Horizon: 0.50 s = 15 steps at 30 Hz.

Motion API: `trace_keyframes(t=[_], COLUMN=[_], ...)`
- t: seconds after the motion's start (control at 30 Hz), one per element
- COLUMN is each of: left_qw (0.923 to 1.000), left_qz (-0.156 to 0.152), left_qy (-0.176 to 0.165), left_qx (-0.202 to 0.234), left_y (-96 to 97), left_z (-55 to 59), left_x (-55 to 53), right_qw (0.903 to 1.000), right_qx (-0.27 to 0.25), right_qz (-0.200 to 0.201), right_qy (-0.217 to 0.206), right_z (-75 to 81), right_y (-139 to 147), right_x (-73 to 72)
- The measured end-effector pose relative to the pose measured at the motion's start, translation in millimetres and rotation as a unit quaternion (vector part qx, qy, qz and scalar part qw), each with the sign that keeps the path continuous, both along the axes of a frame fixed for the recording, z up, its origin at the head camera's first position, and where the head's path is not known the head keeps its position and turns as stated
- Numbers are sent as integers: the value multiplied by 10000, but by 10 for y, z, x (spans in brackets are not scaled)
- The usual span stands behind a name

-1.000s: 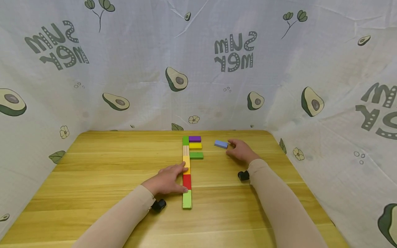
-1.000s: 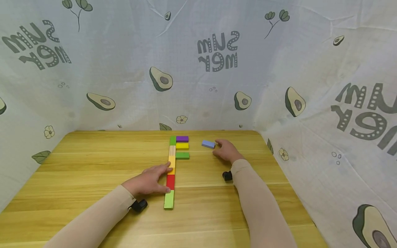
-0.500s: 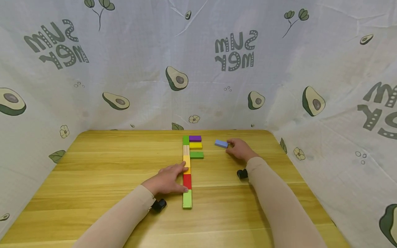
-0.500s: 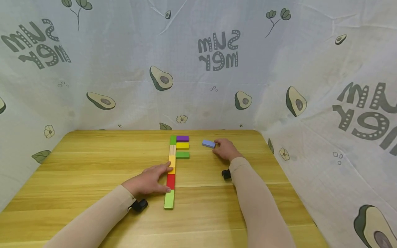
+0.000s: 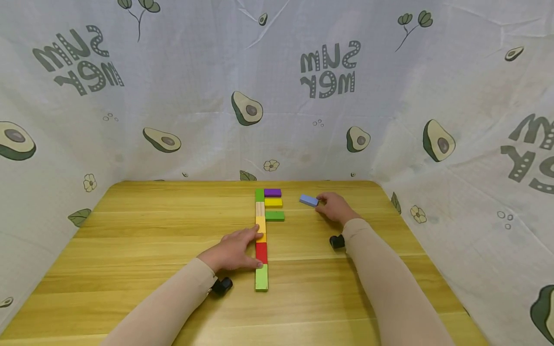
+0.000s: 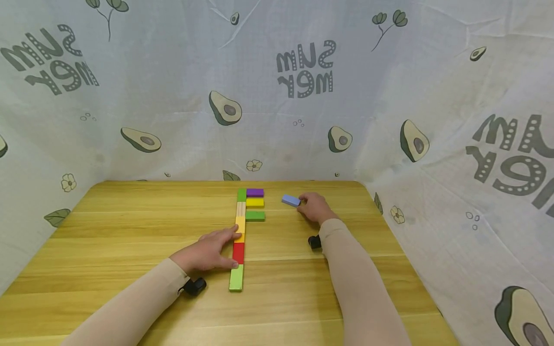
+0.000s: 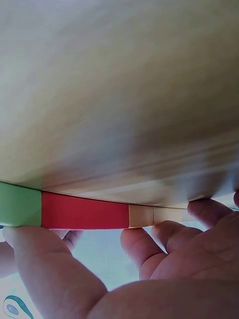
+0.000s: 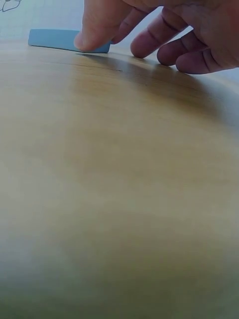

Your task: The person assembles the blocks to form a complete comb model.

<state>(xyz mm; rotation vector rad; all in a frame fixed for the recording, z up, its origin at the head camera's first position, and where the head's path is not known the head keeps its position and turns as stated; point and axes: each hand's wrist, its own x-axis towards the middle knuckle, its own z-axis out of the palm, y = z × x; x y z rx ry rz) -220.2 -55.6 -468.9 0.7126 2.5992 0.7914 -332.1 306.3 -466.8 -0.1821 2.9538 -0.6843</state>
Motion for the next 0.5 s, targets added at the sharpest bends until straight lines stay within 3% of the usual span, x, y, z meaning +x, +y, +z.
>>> trace_keyframes(t=[0.5], left_qw=[10000], left_qz=[-8], left_qy=[-39], left_qx=[2], left_y=[-7], left_z=[-20], left_x=[-15], right_qw=[10000], right_qx=[20], right_qz=[-34], right_qy=[-12], right_z=[10], right_y=[-10], right_x=[-7])
